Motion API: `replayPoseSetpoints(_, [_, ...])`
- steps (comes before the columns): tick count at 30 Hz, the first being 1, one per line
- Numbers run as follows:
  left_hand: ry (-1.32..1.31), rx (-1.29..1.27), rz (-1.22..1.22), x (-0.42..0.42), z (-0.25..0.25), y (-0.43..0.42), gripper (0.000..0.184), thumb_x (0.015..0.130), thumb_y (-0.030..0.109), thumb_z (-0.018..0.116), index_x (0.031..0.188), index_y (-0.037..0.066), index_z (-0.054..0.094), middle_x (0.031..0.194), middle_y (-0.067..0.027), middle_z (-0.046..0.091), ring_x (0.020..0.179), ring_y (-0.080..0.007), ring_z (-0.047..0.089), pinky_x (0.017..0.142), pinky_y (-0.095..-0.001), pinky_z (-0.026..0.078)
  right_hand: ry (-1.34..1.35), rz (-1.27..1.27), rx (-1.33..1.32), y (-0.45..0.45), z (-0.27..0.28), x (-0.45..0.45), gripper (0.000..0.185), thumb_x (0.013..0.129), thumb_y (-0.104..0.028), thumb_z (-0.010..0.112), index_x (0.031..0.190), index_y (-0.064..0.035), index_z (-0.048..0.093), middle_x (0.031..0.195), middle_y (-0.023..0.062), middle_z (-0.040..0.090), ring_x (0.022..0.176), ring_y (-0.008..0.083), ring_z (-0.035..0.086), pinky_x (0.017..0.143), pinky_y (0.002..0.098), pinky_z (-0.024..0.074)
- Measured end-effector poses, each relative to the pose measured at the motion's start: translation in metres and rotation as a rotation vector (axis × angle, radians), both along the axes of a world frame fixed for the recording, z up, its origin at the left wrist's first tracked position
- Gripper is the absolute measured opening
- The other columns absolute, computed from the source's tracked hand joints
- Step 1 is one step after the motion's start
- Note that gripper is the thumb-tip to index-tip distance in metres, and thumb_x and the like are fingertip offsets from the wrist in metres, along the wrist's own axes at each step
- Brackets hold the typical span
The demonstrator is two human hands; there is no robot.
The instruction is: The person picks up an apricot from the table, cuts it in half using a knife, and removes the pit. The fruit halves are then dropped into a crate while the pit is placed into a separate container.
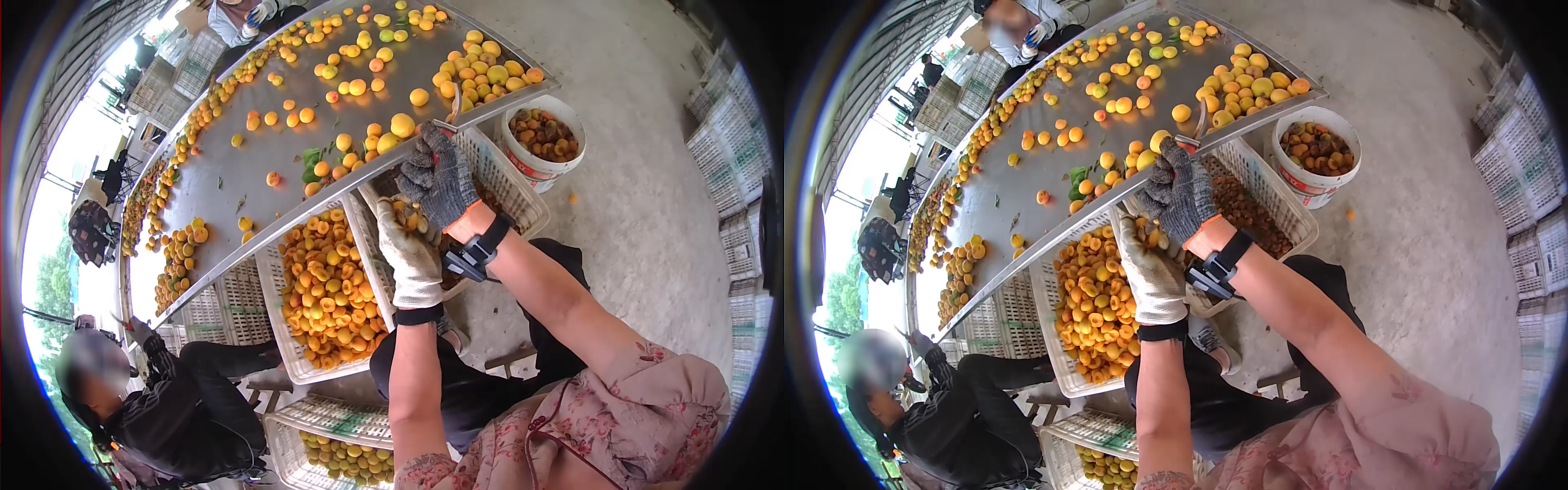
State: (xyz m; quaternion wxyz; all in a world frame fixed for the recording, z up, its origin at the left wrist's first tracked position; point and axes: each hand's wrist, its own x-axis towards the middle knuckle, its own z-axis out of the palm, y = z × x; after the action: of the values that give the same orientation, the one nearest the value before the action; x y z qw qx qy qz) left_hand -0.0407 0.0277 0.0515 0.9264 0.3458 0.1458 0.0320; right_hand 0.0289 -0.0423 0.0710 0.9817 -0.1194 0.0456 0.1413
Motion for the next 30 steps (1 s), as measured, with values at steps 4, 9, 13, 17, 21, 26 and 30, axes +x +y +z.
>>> replayPoseSetpoints(4, [0.046,0.240,-0.023,0.004,-0.002,-0.006,0.025,0.093,0.035,0.047,0.082,0.013,0.049,0.063,0.0041,0.044,0.049,-0.0065,0.037,0.044,-0.0217,0.030,-0.048,-0.008,-0.233,-0.012,0.005,-0.003,0.029,0.090,-0.031,0.053,0.068,-0.0156,0.042,0.053,-0.0042,0.037,0.038,0.0103,0.033,0.040,0.0269,0.0282])
replayPoseSetpoints(9, [-0.109,0.964,0.031,0.017,-0.027,-0.009,0.031,0.094,0.034,0.046,0.094,0.004,0.055,0.072,-0.0112,0.059,0.063,-0.0272,0.056,0.059,-0.0326,0.044,0.004,-0.052,-0.162,-0.031,-0.004,-0.002,0.028,0.088,-0.031,0.055,0.066,-0.0161,0.045,0.048,-0.0027,0.040,0.034,0.0124,0.032,0.036,0.0270,0.0244])
replayPoseSetpoints(13, [0.129,1.532,0.037,0.014,0.003,0.012,0.031,0.092,0.032,0.046,0.095,0.004,0.057,0.078,-0.0214,0.062,0.076,-0.0386,0.060,0.069,-0.0430,0.047,-0.154,0.074,-0.636,-0.056,-0.016,0.000,0.011,0.088,-0.020,0.058,0.097,-0.0132,0.058,0.056,-0.0043,0.049,0.041,0.0056,0.040,0.035,0.0214,0.0283])
replayPoseSetpoints(17, [0.434,2.036,0.517,0.020,0.006,0.075,0.027,0.087,0.025,0.054,0.098,0.002,0.057,0.085,-0.0213,0.061,0.076,-0.0363,0.059,0.073,-0.0435,0.048,-0.099,-0.004,-0.706,-0.071,-0.022,0.012,0.021,0.089,-0.019,0.058,0.109,-0.0108,0.059,0.063,-0.0049,0.054,0.043,0.0038,0.043,0.036,0.0187,0.0311])
replayPoseSetpoints(21, [0.303,1.972,0.656,0.062,0.007,0.091,0.030,0.080,0.019,0.061,0.103,0.000,0.058,0.096,-0.0214,0.059,0.082,-0.0375,0.058,0.074,-0.0426,0.049,-0.178,-0.025,-0.694,-0.098,-0.024,0.034,0.016,0.089,-0.022,0.059,0.098,-0.0091,0.058,0.065,-0.0030,0.054,0.045,0.0047,0.045,0.037,0.0197,0.0337])
replayPoseSetpoints(26, [-0.095,1.696,0.202,0.159,0.002,0.046,0.034,0.079,0.021,0.063,0.107,0.002,0.059,0.097,-0.0181,0.062,0.086,-0.0332,0.060,0.080,-0.0394,0.047,-0.029,-0.041,-0.635,-0.114,-0.010,0.037,0.015,0.087,-0.025,0.060,0.091,-0.0100,0.058,0.061,-0.0037,0.050,0.045,0.0057,0.045,0.039,0.0205,0.0345])
replayPoseSetpoints(30, [0.109,2.084,-0.332,0.199,-0.008,0.002,0.046,0.078,0.037,0.060,0.115,0.010,0.055,0.103,-0.0182,0.062,0.094,-0.0338,0.060,0.088,-0.0425,0.043,-0.044,-0.019,-0.691,-0.130,-0.004,0.037,0.016,0.087,-0.026,0.061,0.090,-0.0104,0.058,0.060,-0.0036,0.050,0.045,0.0056,0.044,0.039,0.0217,0.0343])
